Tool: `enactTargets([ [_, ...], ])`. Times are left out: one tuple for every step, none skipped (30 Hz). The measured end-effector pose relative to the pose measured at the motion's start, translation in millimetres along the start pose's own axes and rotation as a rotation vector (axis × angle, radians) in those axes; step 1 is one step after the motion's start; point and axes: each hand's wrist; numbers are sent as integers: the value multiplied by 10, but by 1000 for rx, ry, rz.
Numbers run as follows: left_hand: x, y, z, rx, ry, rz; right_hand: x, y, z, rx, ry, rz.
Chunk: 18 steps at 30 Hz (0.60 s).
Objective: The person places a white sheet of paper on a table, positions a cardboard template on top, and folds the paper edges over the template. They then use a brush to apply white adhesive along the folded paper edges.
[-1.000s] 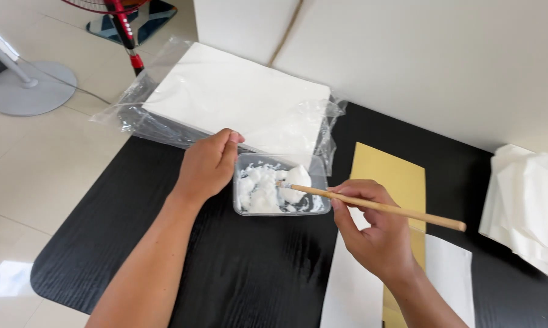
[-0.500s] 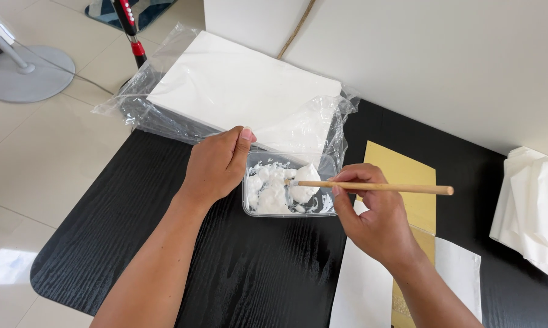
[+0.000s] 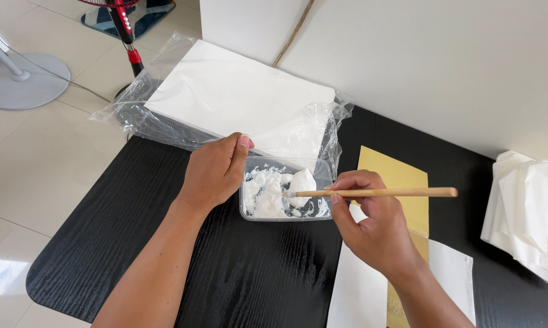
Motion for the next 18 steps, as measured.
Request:
enactTargets([
  [-1, -5, 1, -2, 3, 0, 8, -13, -16, -2, 0, -3],
  [2, -8, 3, 2, 5, 5, 11, -26, -33, -13, 53, -34],
  [5, -8, 7, 6, 7, 9, 14, -38, -54, -25, 106, -65],
  [-2, -23, 13, 6, 8, 10, 26, -17, -70, -26, 108, -66],
  [-9, -32, 18, -11, 21, 11, 37, 3, -92, 79, 141, -50],
  [-1, -36, 17, -25, 36, 15, 55, 21, -117, 186, 178, -35],
  [-19, -25, 4, -25, 38, 21, 50, 89, -177, 186, 183, -39],
  [-35, -9, -9, -63, 84, 70, 51, 158, -243, 267, 224, -38],
  [-51, 13, -18, -102, 131, 119, 51, 231, -315, 349, 264, -37],
  [-73, 42, -45, -102, 132, 128, 4, 323, -429, 348, 272, -42],
  [-93, 77, -61, -104, 218, 218, -45, 424, -552, 457, 312, 35],
  [-117, 121, -58, -110, 298, 311, -118, 535, -684, 564, 356, 115],
  [-154, 152, -57, -114, 295, 322, -215, 683, -821, 562, 368, 113],
  [-178, 199, -37, -133, 354, 396, -338, 832, -981, 704, 381, 169],
  [-200, 256, -4, -153, 413, 469, -467, 991, -1152, 846, 394, 222],
  [-261, 447, -11, -170, 395, 489, -629, 1106, -1288, 839, 426, 224],
  [-327, 633, -9, -155, 369, 542, -802, 1230, -1421, 905, 450, 253],
  [-393, 800, 24, -146, 348, 601, -993, 1368, -1549, 968, 480, 273],
])
Point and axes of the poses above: each hand's wrist, its own x-axis towards the middle knuckle, its own z-axis out of the palm, y = z × x, and after that the axes turned 3 degrees about y, right-handed
